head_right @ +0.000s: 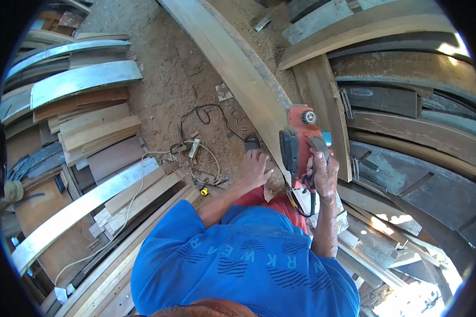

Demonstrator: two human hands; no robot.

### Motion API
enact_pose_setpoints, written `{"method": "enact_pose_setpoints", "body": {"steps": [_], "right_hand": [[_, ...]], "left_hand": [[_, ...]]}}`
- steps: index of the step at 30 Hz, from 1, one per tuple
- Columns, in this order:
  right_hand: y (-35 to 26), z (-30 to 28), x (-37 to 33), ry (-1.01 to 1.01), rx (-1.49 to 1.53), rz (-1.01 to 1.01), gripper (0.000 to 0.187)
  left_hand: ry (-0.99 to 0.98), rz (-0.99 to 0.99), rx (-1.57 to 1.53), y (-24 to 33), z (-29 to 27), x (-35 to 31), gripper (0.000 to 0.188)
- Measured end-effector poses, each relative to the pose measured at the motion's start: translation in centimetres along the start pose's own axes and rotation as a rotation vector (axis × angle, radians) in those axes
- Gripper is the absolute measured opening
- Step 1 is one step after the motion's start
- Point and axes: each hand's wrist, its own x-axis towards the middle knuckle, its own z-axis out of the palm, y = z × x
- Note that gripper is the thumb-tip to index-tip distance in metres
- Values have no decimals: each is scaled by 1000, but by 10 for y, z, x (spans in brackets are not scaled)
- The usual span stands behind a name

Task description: The person uses a power sander to smooth the surface and edges of a wooden beam, periodically checking the dimensions with a tape measure and squareness with a try square.

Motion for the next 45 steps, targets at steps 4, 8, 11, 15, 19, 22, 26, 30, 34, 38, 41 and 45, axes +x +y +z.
{"method": "enact_pose_setpoints", "body": {"steps": [4,8,11,15,19,22,26,30,34,38,41,45], "right_hand": [[-3,-24,-26,131,-45,5,58],[15,-57,-50,237,-91,-6,55],[39,-97,-78,331,-70,19,51],[59,-135,-108,323,-70,15,45],[83,-173,-135,241,-208,63,45],[97,-199,-156,203,-334,64,45],[116,-211,-164,63,-474,155,44],[139,-209,-155,-27,-447,174,42],[161,-201,-143,-102,-391,117,50],[151,-190,-131,-216,-351,182,54],[167,-185,-122,-226,-336,69,54],[168,-177,-116,-303,-345,161,49]], "left_hand": [[396,540,326,34,9,49,73],[441,765,397,65,51,94,57],[120,588,518,100,37,87,50],[240,572,450,86,52,70,42],[611,466,496,63,80,30,63],[819,85,334,73,110,-10,83],[598,-692,-600,61,181,-21,91],[373,-353,-1298,45,233,-25,85],[273,-509,-1007,39,220,-44,74],[587,-585,-450,59,196,-95,66],[529,-645,-477,92,155,-126,61],[569,-605,-418,110,146,-131,56]]}}
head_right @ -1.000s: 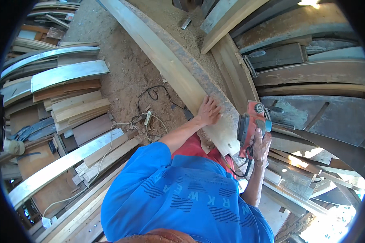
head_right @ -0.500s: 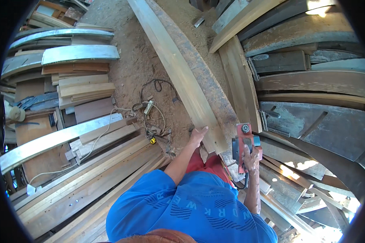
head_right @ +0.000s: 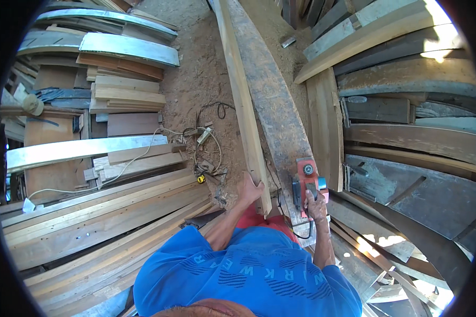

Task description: The person uses a power sander to smooth the surface and edges of a wooden beam, periodically checking the dimensions with a tape measure and squareness with a try square.

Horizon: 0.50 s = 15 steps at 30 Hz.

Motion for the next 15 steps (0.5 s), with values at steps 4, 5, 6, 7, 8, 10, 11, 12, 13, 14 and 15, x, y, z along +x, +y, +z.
{"method": "enact_pose_setpoints", "body": {"steps": [4,5,6,7,8,10,11,12,13,14,15], "right_hand": [[7,1,2,-2,-1,-8,52],[9,0,3,-10,-10,-1,52],[11,-1,5,-20,-18,4,53],[13,-4,4,-14,-11,-1,53],[14,-5,5,-11,-7,-4,53],[17,-8,5,-27,20,-6,54],[17,-8,6,-25,24,-18,54],[17,-8,8,-33,18,-4,54],[19,-8,8,-39,13,10,54],[25,-11,11,-44,-35,79,47],[28,-8,8,178,-407,-111,44]], "left_hand": [[47,69,63,10,19,0,56],[47,75,88,13,21,1,56],[47,79,88,13,21,1,56],[32,55,45,13,20,0,56],[16,32,4,16,16,-2,56],[-16,29,-1,24,10,-6,58],[-41,20,-11,29,6,-5,59],[-29,29,-13,27,7,-3,59],[-34,5,-57,19,12,-1,69],[-44,-16,-101,10,20,1,78],[-33,-6,-101,-1,28,2,78]]}}
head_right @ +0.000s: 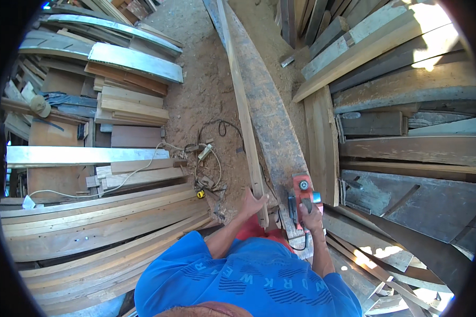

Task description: The person uses a power sander to smooth the surface and edges of a wooden beam, periodically checking the dimensions with a tape measure and squareness with a try square.

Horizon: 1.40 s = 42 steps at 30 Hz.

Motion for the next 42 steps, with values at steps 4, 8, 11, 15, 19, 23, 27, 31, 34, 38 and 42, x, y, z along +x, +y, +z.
{"method": "enact_pose_setpoints", "body": {"steps": [4,8,11,15,19,23,27,31,34,38,42], "right_hand": [[-82,-28,-20,134,-292,-177,63],[-79,6,-28,-231,-259,-305,67],[-79,53,-36,-444,-351,-231,68],[-91,101,-39,-584,-292,-62,73],[-89,116,-33,-512,-225,-78,63],[-67,128,-25,-523,-278,-187,55],[-76,127,-27,-511,-284,-173,49],[-84,118,-28,-456,-402,-41,55],[-84,97,-29,-343,-419,-39,59],[-146,41,-69,-244,-375,-116,57],[-213,-3,-114,-162,-395,-272,51]], "left_hand": [[-102,49,-241,-69,32,5,96],[-244,-31,-410,-67,34,1,105],[-389,28,-556,-36,14,-4,104],[-490,35,-678,-50,22,4,89],[-463,40,-682,-72,44,12,87],[-495,0,-731,-78,55,14,90],[-569,30,-797,-102,74,31,90],[-723,4,-1064,-84,67,31,89],[-637,124,-1093,-34,48,16,87],[-812,-55,-1126,-25,10,-2,87],[-953,241,-1322,-29,-10,-2,76]]}}
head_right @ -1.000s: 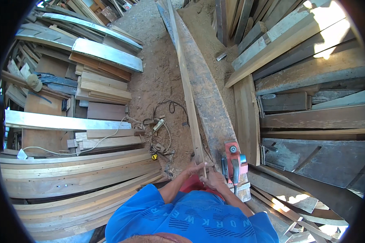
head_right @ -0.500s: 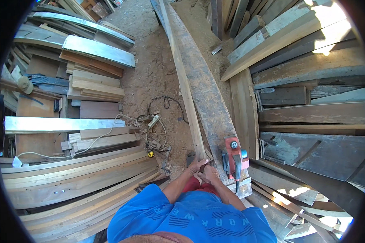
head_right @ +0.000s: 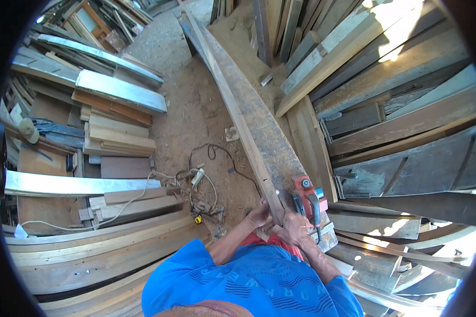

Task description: The person uses a power sander to smooth the surface and edges of a wooden beam, periodically checking the dimensions with a tape measure and squareness with a try square.

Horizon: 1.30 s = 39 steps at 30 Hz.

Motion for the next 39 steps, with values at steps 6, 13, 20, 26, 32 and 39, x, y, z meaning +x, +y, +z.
{"method": "enact_pose_setpoints", "body": {"steps": [6,13,20,26,32,39], "right_hand": [[-94,-102,-44,134,-154,-219,48],[-163,-162,-96,343,730,-827,91],[-227,-137,-68,901,482,-1007,87],[-252,-145,-67,969,580,-1009,80],[-262,-147,-68,995,592,-1007,79],[-262,-148,-67,1048,567,-1028,76]], "left_hand": [[-173,59,-285,100,120,-37,67],[-507,268,-286,240,227,-89,54],[-701,198,-480,319,283,-122,54],[-634,276,-414,338,297,-132,59],[-698,248,-458,344,297,-132,61],[-774,185,-538,342,294,-130,61]]}}
